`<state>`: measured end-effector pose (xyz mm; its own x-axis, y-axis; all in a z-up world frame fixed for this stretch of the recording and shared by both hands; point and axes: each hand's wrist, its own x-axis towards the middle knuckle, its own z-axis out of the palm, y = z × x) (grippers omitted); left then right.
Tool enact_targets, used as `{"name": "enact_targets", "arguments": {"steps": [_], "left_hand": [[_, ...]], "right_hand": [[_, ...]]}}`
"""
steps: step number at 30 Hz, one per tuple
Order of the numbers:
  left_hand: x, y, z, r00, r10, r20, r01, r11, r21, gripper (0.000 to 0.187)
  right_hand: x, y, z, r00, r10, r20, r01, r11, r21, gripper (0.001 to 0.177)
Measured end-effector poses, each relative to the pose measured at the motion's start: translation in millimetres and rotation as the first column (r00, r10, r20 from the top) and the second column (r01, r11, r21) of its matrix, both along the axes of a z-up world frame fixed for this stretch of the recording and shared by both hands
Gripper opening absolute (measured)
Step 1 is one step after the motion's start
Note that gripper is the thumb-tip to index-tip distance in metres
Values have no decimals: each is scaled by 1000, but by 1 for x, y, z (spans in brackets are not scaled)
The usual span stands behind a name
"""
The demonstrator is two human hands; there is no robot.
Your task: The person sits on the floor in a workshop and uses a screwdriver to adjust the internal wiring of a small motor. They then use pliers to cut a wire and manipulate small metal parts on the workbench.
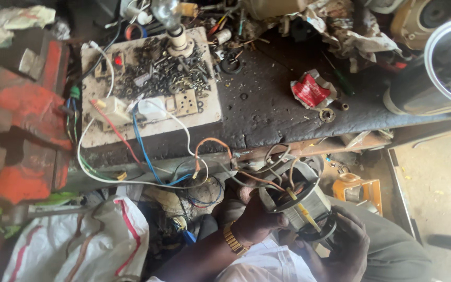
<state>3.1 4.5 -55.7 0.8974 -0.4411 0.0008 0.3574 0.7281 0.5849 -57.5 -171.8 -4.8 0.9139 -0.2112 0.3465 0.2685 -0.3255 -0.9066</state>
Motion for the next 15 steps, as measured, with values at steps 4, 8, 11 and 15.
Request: {"name": "enact_targets", "arguments": {"steps": [4, 8, 11, 15], "left_hand": [[0, 4, 0, 999, 11, 43, -12, 1000, 9, 83], [-2, 12, 4, 995, 38, 93, -43, 998, 53, 83], [-4, 17, 4, 994, 64, 92, -75, 990, 123, 85], [-2, 19, 6, 976, 111, 190, -141, 979, 149, 84]], "right_hand": [[1, 4, 3, 999, 38, 27, -39, 998, 54, 93], [4, 5, 7, 992, 75, 102, -77, 997, 17, 97], [5, 4, 19, 991, 31, 130, -10, 987, -157, 89], [9, 5, 29, 988, 15, 153, 17, 978, -206, 86]]}}
